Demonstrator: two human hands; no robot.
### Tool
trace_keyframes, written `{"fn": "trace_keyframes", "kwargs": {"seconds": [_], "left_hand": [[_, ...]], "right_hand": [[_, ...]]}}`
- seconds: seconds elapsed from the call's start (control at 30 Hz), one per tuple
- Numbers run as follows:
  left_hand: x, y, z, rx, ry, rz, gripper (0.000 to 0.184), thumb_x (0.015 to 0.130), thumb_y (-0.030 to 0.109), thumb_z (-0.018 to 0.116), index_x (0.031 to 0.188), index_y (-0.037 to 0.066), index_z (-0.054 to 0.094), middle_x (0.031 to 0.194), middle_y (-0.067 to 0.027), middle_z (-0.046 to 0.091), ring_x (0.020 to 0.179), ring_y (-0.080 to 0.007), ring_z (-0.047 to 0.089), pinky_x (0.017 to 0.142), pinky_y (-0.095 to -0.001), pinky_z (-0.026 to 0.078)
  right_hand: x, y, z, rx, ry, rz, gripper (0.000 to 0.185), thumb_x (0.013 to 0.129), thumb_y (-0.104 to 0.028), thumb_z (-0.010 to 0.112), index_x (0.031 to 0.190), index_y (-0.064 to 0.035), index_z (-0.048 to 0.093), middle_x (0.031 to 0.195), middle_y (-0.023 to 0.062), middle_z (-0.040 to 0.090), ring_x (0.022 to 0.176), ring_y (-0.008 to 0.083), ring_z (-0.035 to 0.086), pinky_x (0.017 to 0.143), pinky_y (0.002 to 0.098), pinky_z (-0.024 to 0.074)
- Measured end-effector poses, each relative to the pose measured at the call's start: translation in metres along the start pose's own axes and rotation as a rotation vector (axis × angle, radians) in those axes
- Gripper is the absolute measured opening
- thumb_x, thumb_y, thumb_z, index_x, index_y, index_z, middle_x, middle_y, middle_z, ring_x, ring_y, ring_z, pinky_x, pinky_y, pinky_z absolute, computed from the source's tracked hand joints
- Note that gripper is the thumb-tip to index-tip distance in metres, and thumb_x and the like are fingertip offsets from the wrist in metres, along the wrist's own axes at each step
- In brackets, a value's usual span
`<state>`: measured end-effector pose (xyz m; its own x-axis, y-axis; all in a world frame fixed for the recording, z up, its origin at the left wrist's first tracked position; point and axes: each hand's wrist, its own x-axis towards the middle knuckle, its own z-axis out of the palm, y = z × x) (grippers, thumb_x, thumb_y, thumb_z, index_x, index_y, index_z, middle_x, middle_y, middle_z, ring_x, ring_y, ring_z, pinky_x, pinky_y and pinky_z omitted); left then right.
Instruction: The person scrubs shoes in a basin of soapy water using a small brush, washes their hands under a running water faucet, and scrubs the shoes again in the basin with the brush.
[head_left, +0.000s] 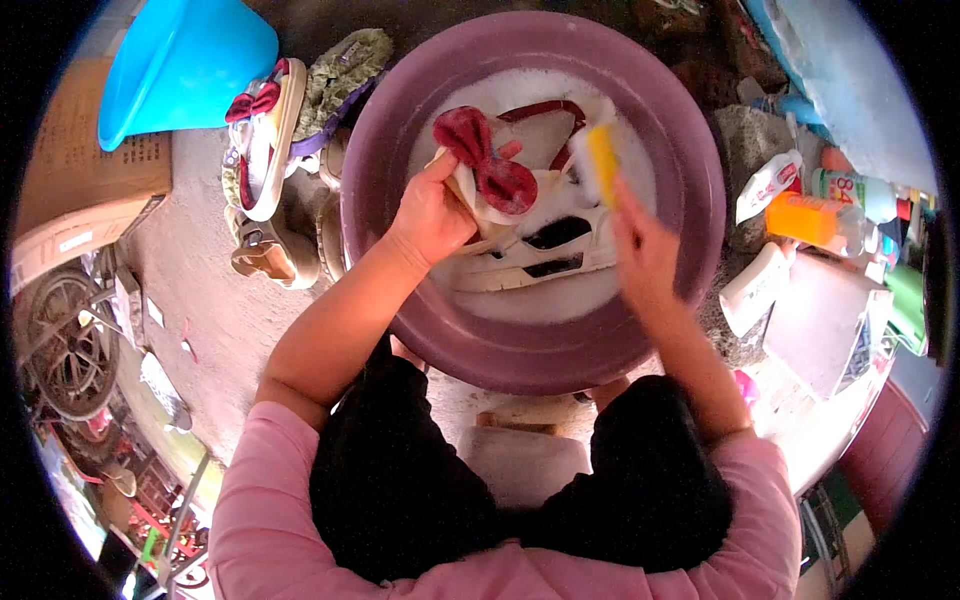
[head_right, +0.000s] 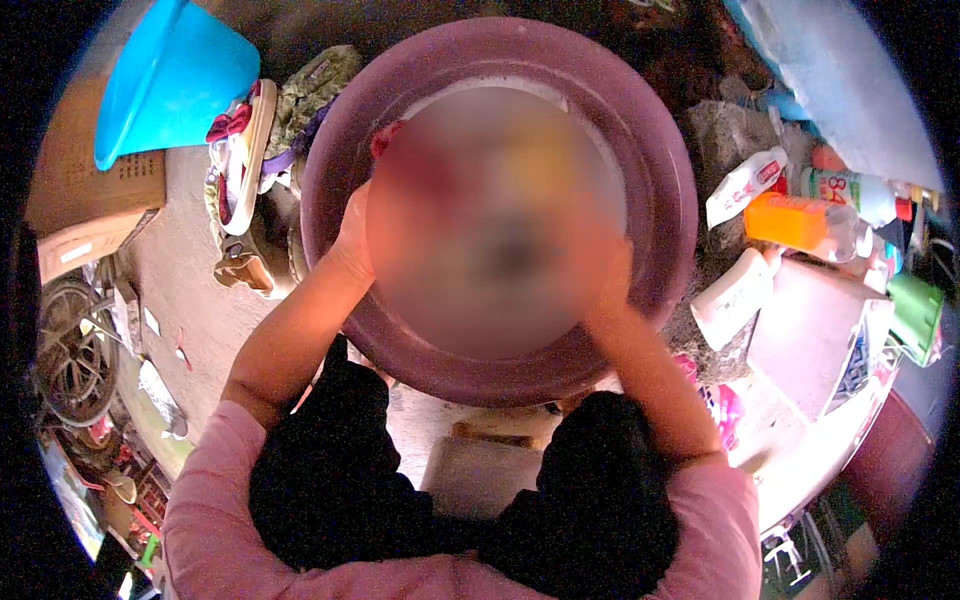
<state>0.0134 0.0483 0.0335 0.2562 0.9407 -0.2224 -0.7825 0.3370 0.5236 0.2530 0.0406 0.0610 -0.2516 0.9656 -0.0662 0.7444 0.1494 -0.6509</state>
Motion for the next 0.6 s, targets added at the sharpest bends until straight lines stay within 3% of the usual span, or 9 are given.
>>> {"fn": "trace_keyframes", "kwargs": {"seconds": [0.1, 0.13, 0.2, 0.23, 0.33, 0.43, 0.5, 0.6], "left_hand": [[0.004, 0.008, 0.021, -0.155, 0.115, -0.099, 0.036, 0.09, 0.026, 0.039, 0.12, 0.006, 0.043, 0.114, -0.0119, 0.052, 0.106, -0.0267, 0.049, 0.093, -0.0418, 0.038], [0.004, 0.009, 0.027, -0.203, 0.154, -0.142, 0.036, 0.091, 0.028, 0.039, 0.12, 0.006, 0.043, 0.113, -0.0115, 0.053, 0.105, -0.0265, 0.05, 0.092, -0.0414, 0.039], [0.0, 0.011, 0.041, -0.294, 0.239, -0.24, 0.038, 0.092, 0.034, 0.039, 0.119, 0.008, 0.045, 0.111, -0.0107, 0.055, 0.103, -0.0261, 0.053, 0.091, -0.0407, 0.041], [-0.002, 0.01, 0.049, -0.193, 0.365, -0.245, 0.041, 0.091, 0.038, 0.04, 0.119, 0.007, 0.044, 0.112, -0.0111, 0.053, 0.102, -0.0266, 0.053, 0.09, -0.0415, 0.041], [-0.009, 0.001, 0.06, -0.064, 0.371, -0.365, 0.046, 0.092, 0.041, 0.036, 0.121, 0.006, 0.041, 0.114, -0.0086, 0.052, 0.104, -0.0245, 0.05, 0.09, -0.041, 0.039], [-0.003, 0.006, 0.053, -0.015, 0.421, -0.376, 0.047, 0.092, 0.042, 0.037, 0.122, 0.006, 0.041, 0.115, -0.0087, 0.052, 0.104, -0.0246, 0.05, 0.09, -0.0415, 0.039], [-0.003, 0.008, 0.044, -0.023, 0.488, -0.358, 0.046, 0.091, 0.041, 0.039, 0.121, 0.006, 0.042, 0.115, -0.0097, 0.051, 0.104, -0.0254, 0.051, 0.09, -0.0423, 0.04], [-0.006, 0.003, 0.03, -0.022, 0.591, -0.347, 0.044, 0.09, 0.04, 0.043, 0.12, 0.007, 0.042, 0.115, -0.0111, 0.051, 0.104, -0.0266, 0.052, 0.09, -0.0434, 0.042]], "right_hand": [[-0.009, -0.035, 0.007, 0.017, -0.016, -0.356, 0.034, 0.082, -0.011, 0.053, 0.116, -0.0137, 0.056, 0.082, 0.0126, 0.064, 0.065, 0.0242, 0.062, 0.058, 0.0287, 0.0487], [-0.001, -0.037, 0.012, -0.12, -0.067, -0.383, 0.036, 0.082, -0.01, 0.053, 0.117, -0.0149, 0.055, 0.076, 0.012, 0.063, 0.061, 0.0238, 0.061, 0.055, 0.0295, 0.0481], [0.033, -0.052, 0.02, 0.019, -0.017, -0.308, 0.04, 0.08, -0.017, 0.056, 0.12, -0.0213, 0.052, 0.069, 0.0128, 0.059, 0.055, 0.0261, 0.058, 0.049, 0.0364, 0.0461], [0.044, -0.057, 0.021, 0.089, 0.012, -0.277, 0.042, 0.08, -0.02, 0.057, 0.121, -0.0245, 0.051, 0.066, 0.0132, 0.057, 0.052, 0.0273, 0.057, 0.045, 0.0398, 0.0452], [0.038, -0.065, 0.02, 0.336, -0.17, 0.249, 0.026, 0.079, -0.025, 0.055, 0.104, -0.0157, 0.054, 0.065, 0.0142, 0.058, 0.056, 0.0297, 0.058, 0.048, 0.0417, 0.0453], [0.032, -0.073, 0.021, 0.566, -0.351, 0.764, 0.024, 0.079, -0.029, 0.052, 0.086, -0.0068, 0.056, 0.065, 0.0151, 0.059, 0.059, 0.0322, 0.059, 0.051, 0.0436, 0.0454], [0.021, -0.072, 0.025, 0.478, -0.353, 0.643, 0.022, 0.079, -0.028, 0.052, 0.09, -0.009, 0.056, 0.063, 0.0151, 0.058, 0.057, 0.0322, 0.058, 0.051, 0.0434, 0.0453], [-0.006, -0.047, 0.04, 0.014, -0.13, -0.24, 0.037, 0.082, -0.021, 0.054, 0.119, -0.0243, 0.053, 0.058, 0.0139, 0.055, 0.05, 0.0297, 0.056, 0.045, 0.0409, 0.0448]]}}
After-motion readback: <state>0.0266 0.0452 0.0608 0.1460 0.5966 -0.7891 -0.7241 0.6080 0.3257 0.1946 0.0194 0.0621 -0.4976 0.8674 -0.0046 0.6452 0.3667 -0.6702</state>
